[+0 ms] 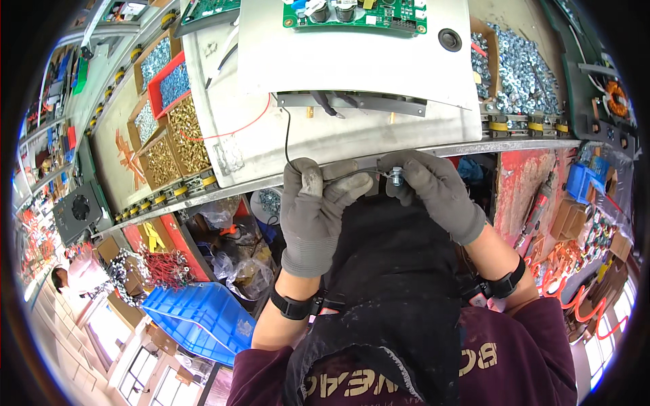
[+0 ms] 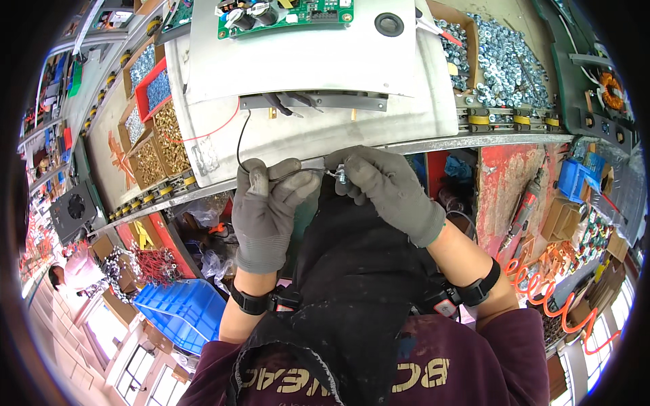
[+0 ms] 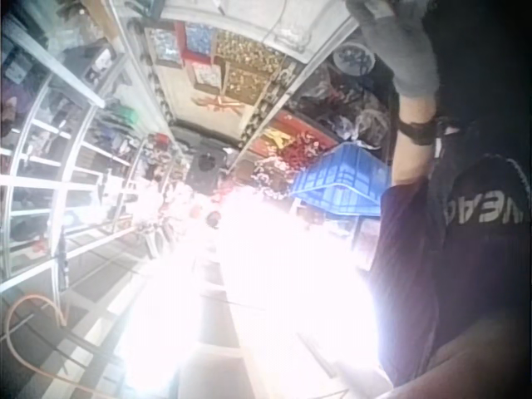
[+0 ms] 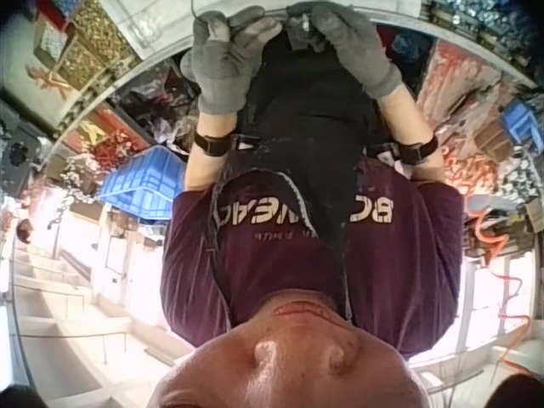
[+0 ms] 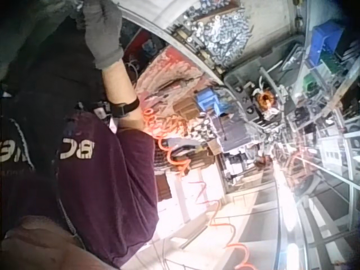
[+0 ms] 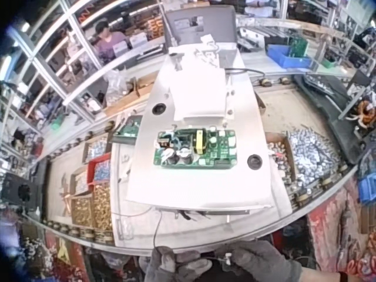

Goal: Assembling an electronic enclosure by installing components, wiring terminals, and securing parts with a pneumatic driver.

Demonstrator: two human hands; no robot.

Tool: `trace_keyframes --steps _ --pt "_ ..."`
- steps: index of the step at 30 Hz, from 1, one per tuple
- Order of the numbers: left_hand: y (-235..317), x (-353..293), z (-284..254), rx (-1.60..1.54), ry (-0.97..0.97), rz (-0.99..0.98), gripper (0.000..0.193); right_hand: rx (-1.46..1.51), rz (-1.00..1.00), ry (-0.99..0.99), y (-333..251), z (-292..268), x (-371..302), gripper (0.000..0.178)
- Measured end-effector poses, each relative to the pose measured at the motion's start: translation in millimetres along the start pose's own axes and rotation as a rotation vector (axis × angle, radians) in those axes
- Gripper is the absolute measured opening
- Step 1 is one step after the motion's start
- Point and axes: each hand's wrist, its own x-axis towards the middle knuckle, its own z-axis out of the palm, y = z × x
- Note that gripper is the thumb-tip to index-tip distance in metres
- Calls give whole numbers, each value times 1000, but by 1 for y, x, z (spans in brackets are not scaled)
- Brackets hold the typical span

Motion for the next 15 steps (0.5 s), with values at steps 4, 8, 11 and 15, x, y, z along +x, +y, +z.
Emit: trace_keyframes --steps 4,8,11,15 --pt "-7 -3 6 -59 92 76 22 -158 85 -46 -9 0 5 23" --pt "-7 -14 -43 218 202 -263 35 -962 -600 135 0 -24 39 29" --pt "-12 10 -75 1306 430 146 46 -1161 -817 205 7 -40 71 31" --pt "11 88 -16 1353 263 498 37 -995 -691 261 25 -39 86 22"
